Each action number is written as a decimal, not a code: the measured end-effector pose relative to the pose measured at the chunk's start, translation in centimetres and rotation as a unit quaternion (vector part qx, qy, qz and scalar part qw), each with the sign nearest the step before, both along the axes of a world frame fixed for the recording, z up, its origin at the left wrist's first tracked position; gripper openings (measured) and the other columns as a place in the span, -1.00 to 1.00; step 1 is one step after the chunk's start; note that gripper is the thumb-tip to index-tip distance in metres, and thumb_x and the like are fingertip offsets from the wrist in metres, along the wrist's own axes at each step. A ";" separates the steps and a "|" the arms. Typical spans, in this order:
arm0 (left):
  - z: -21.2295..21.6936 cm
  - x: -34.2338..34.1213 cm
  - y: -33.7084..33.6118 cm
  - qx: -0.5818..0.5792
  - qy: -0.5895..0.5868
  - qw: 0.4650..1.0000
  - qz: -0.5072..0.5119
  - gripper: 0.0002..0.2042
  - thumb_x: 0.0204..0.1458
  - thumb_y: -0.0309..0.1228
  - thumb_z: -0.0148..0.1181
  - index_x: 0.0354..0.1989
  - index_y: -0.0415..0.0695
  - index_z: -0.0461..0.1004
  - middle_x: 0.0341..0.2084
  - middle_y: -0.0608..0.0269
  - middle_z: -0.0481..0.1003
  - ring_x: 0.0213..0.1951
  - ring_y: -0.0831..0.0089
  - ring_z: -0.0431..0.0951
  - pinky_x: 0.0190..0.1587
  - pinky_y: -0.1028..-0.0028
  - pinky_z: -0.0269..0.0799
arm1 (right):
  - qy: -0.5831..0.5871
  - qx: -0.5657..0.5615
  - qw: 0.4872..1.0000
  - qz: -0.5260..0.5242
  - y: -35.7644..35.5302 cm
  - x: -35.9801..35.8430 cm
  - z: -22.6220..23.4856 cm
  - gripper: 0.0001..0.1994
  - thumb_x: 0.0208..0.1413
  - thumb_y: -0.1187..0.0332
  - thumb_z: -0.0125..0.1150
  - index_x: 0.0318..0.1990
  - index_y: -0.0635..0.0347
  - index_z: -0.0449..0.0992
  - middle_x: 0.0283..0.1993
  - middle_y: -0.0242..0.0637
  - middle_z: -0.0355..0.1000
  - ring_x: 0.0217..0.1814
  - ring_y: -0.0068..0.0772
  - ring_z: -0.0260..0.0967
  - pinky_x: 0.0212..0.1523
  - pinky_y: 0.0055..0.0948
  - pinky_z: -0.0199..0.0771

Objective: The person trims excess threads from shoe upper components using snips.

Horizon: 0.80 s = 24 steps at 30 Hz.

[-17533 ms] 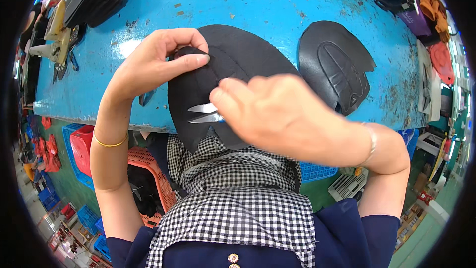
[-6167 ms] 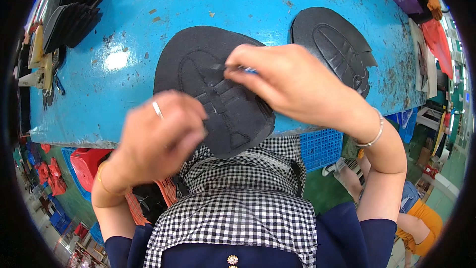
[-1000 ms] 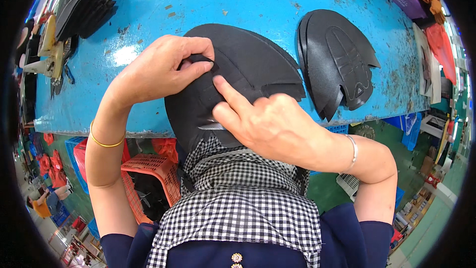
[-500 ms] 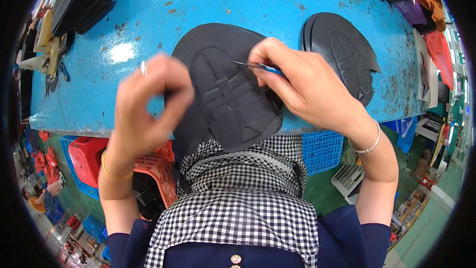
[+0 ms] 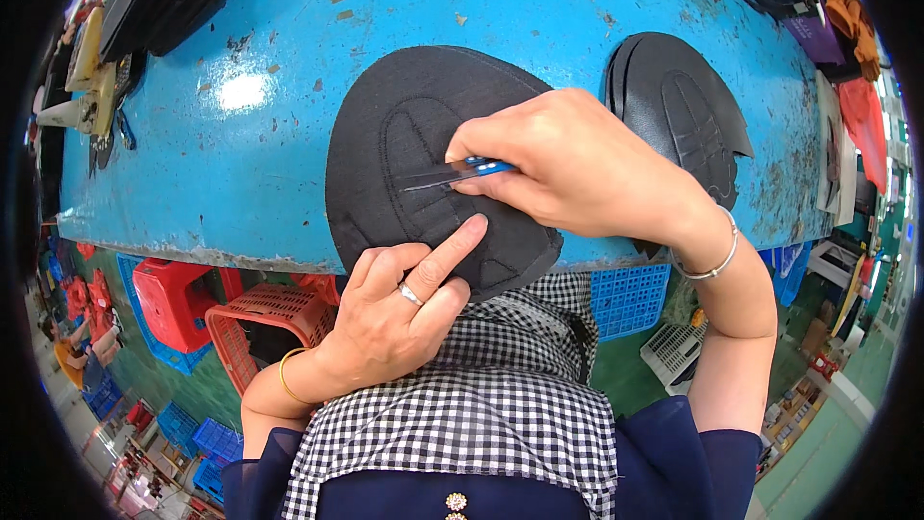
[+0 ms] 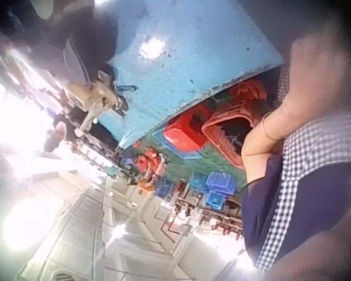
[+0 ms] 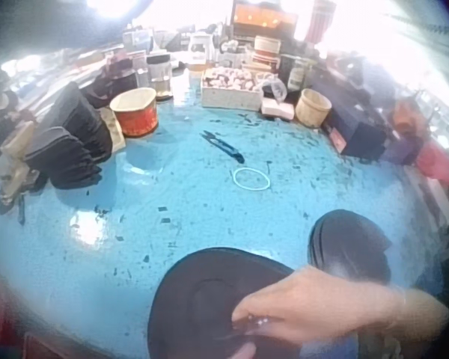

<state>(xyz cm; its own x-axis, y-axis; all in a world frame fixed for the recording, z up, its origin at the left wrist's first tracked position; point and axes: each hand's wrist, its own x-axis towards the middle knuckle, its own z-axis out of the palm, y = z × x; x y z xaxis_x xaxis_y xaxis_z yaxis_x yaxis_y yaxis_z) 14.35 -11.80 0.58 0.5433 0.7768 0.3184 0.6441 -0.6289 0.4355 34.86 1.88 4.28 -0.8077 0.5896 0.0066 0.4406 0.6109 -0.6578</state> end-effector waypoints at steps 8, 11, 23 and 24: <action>0.0 -0.1 -0.1 -0.012 0.000 1.000 0.002 -0.92 -0.01 -0.38 0.13 -0.43 -0.07 0.38 0.23 0.17 0.43 -0.15 0.43 0.45 -0.16 0.48 0.34 | -0.093 -0.116 0.988 -0.033 0.0 -0.5 1.6 -0.78 -0.02 0.36 0.39 -0.23 0.19 0.54 -0.44 -0.25 0.53 -0.50 -0.28 0.47 -0.50 -0.36 0.33; 0.0 -0.1 -0.1 -0.019 -0.015 1.000 -0.002 -0.92 -0.02 -0.39 0.13 -0.41 -0.07 0.39 0.23 0.19 0.43 -0.14 0.42 0.44 -0.15 0.46 0.34 | -0.070 -0.135 0.988 -0.014 -0.1 -0.2 0.8 -0.82 -0.03 0.38 0.38 -0.26 0.17 0.57 -0.45 -0.25 0.54 -0.50 -0.29 0.49 -0.47 -0.35 0.36; -0.1 0.2 -0.2 -0.022 -0.051 0.998 0.012 -0.89 -0.16 -0.50 0.22 -0.49 -0.09 0.40 0.20 0.31 0.47 -0.20 0.40 0.42 -0.16 0.44 0.32 | 0.004 -0.199 0.979 -0.053 -0.4 0.2 0.2 -0.86 0.02 0.41 0.36 -0.25 0.18 0.60 -0.42 -0.26 0.59 -0.59 -0.37 0.45 -0.49 -0.44 0.41; -0.1 0.1 -0.1 -0.023 -0.052 0.998 0.012 -0.89 -0.16 -0.50 0.22 -0.49 -0.09 0.40 0.20 0.31 0.47 -0.20 0.40 0.42 -0.16 0.44 0.32 | 0.019 -0.186 0.981 -0.047 -0.4 0.4 0.0 -0.86 0.02 0.40 0.36 -0.26 0.19 0.59 -0.44 -0.26 0.58 -0.60 -0.35 0.43 -0.51 -0.42 0.40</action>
